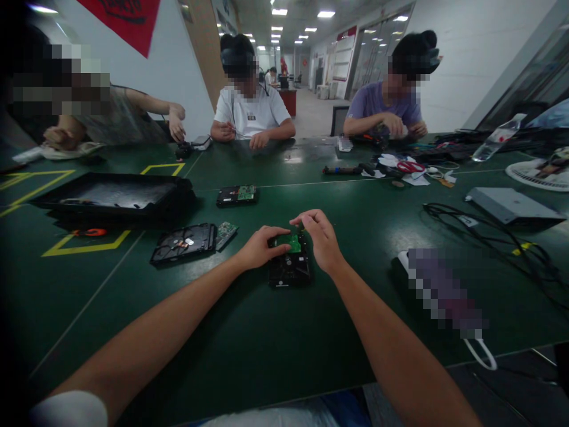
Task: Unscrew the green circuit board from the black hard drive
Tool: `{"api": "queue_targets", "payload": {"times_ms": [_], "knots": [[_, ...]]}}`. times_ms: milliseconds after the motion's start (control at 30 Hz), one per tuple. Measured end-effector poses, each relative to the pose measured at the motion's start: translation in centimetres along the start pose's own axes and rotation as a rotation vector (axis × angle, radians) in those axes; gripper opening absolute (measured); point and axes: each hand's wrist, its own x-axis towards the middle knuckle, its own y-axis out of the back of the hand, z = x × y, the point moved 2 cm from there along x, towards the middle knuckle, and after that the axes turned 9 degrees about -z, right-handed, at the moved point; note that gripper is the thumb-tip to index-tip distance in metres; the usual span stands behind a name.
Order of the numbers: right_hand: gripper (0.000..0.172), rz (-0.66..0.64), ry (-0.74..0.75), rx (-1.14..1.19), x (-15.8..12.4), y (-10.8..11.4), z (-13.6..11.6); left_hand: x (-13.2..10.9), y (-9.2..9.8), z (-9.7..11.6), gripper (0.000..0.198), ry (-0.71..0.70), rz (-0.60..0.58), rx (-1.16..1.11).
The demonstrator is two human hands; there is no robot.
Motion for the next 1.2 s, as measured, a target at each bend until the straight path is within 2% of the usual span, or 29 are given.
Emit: {"api": "queue_targets", "payload": {"times_ms": [133,400,733,1000,1200], "knots": [[0.020,-0.054,0.012,0.109,0.17,-0.33,-0.53,-0.01,0.04,0.07,0.047,0.000,-0.004,0.004],[0.045,-0.018,0.016,0.060,0.31,-0.10,-0.48,0.08,0.01,0.01,0.049,0.017,-0.020,0.013],[0.026,0.019,0.053,-0.026,0.23,0.42,-0.13,0.00,-0.03,0.20,0.048,0.016,-0.018,0.015],[0.021,-0.020,0.029,0.007,0.16,0.13,-0.15,-0.04,-0.09,0.00,0.049,0.014,-0.008,0.007],[0.027,-0.004,0.063,-0.194,0.17,-0.08,-0.95,0.08,-0.14,-0.29,0.048,0.005,0.000,0.016]]}}
